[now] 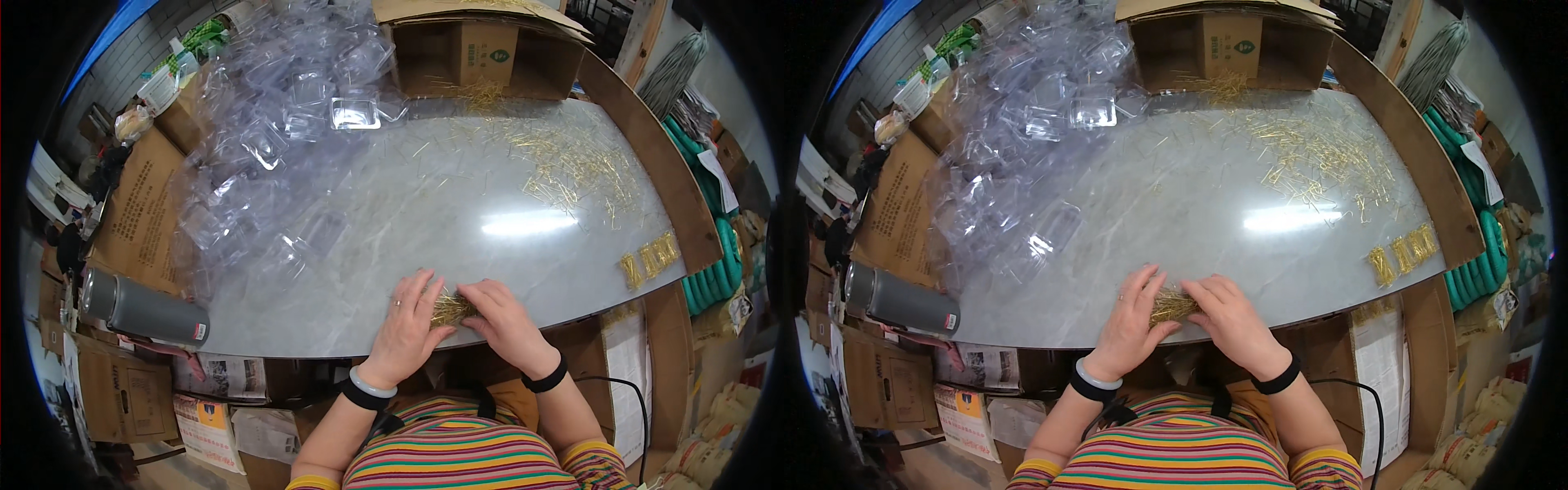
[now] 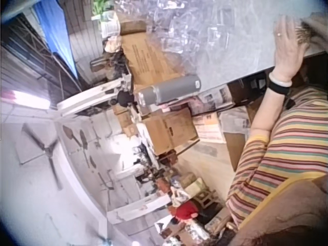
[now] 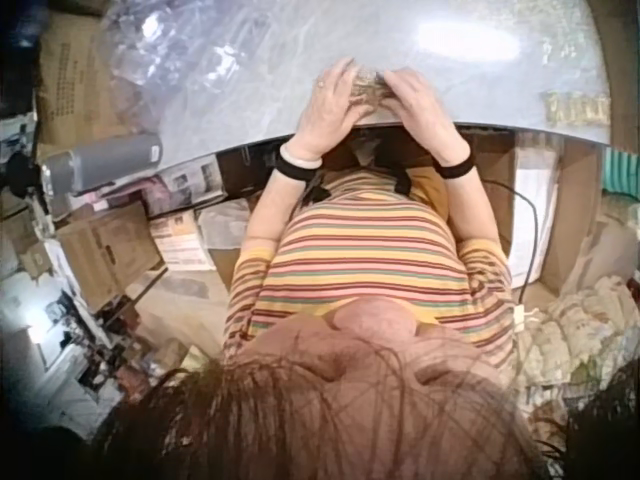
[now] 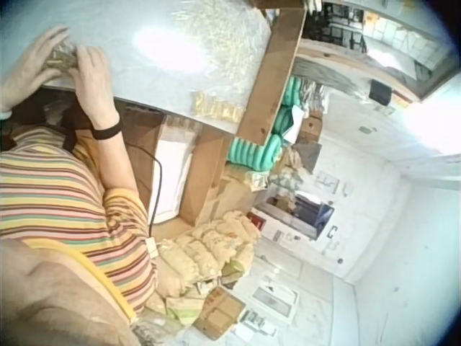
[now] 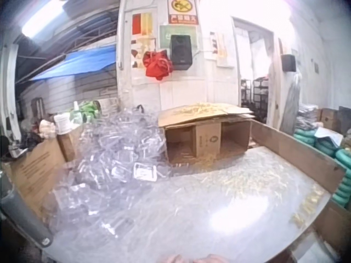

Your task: Gathering and sorting small gold-colored metal pins on a table and placing them into a partitioned box.

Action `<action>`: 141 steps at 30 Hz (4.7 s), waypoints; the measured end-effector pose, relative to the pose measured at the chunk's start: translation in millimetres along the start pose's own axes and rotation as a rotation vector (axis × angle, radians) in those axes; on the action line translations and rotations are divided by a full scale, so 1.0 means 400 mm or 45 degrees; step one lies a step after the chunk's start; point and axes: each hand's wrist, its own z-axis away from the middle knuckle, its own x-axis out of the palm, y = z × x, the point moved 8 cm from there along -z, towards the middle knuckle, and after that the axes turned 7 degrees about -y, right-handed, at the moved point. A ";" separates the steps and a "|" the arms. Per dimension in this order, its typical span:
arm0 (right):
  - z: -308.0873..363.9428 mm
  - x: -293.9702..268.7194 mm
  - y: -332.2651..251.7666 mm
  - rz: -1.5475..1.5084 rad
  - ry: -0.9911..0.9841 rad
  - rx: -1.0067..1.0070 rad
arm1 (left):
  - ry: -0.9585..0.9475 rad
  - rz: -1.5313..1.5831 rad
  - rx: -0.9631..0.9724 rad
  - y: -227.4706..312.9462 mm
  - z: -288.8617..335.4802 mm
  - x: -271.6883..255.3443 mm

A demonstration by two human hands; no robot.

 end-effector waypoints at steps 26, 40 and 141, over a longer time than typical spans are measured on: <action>-0.040 0.043 -0.052 0.234 0.052 -0.188 | -0.032 0.123 -0.194 -0.038 0.028 -0.018; -0.069 0.080 -0.099 0.349 0.074 -0.231 | -0.089 0.097 -0.485 -0.070 0.056 -0.085; -0.009 0.012 -0.061 0.324 0.143 -0.202 | -0.032 -0.111 -0.362 0.004 0.062 -0.053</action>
